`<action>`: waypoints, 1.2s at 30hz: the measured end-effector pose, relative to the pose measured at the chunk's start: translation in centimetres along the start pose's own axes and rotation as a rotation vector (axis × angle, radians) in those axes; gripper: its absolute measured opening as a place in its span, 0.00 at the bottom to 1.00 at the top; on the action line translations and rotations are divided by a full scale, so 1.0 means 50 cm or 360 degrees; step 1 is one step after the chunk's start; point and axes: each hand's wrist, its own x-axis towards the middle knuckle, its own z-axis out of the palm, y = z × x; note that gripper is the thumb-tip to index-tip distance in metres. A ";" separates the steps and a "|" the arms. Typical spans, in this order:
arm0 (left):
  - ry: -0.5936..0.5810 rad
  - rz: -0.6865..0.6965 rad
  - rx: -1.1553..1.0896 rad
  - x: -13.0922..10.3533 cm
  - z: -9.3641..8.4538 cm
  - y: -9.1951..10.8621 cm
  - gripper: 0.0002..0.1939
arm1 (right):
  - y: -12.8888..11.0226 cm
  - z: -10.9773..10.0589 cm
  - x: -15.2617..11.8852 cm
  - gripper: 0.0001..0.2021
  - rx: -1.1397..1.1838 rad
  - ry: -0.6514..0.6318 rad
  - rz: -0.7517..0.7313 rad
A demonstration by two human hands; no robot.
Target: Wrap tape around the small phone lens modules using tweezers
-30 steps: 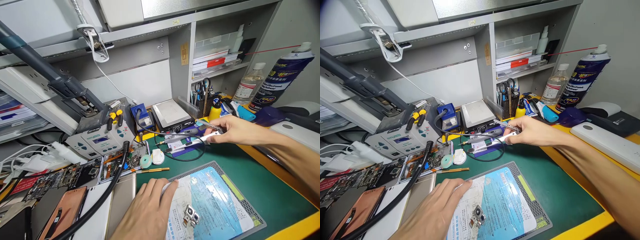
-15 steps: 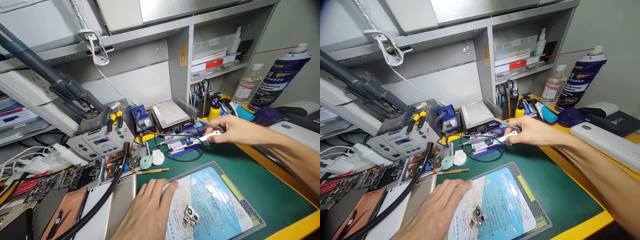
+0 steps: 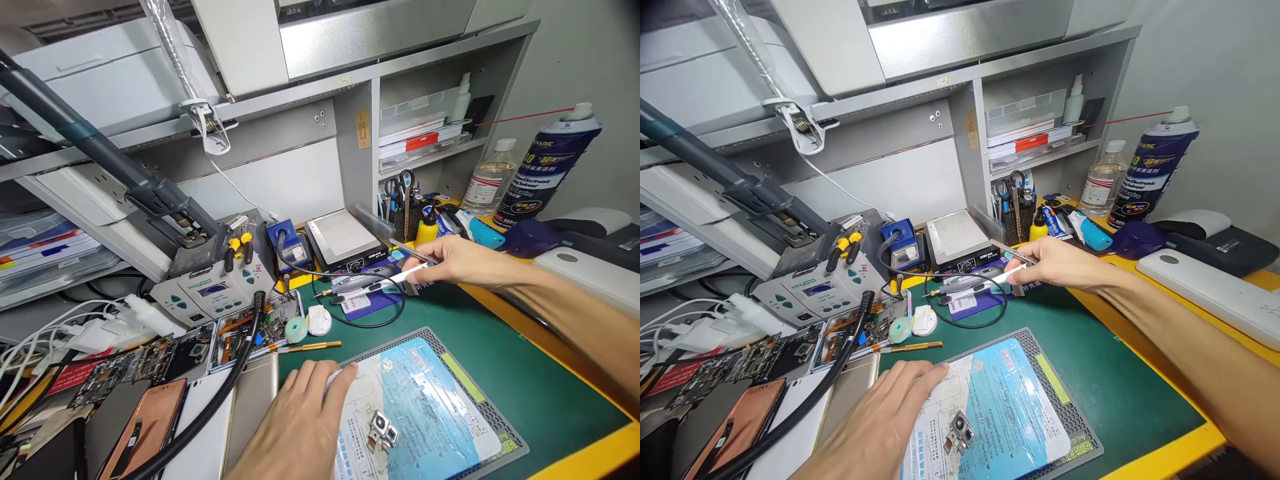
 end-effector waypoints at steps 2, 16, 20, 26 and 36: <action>-0.0058 -0.0034 -0.0027 0.004 -0.004 0.004 0.45 | 0.011 -0.002 0.006 0.17 -0.0071 -0.0045 0.0002; -0.0233 -0.0177 -0.0207 0.009 -0.018 0.016 0.52 | 0.048 0.026 0.029 0.14 -0.0727 -0.0069 -0.0037; -0.0208 -0.0160 -0.0164 0.009 -0.012 0.015 0.52 | 0.041 0.032 0.024 0.13 -0.0792 -0.0091 -0.0022; -0.0042 -0.0023 -0.0106 0.005 0.007 -0.007 0.51 | 0.038 0.007 0.021 0.14 -0.0788 -0.0017 0.0044; 0.0250 -0.0003 0.0084 0.009 0.101 -0.056 0.38 | 0.053 -0.002 0.024 0.14 -0.0807 -0.0128 0.0111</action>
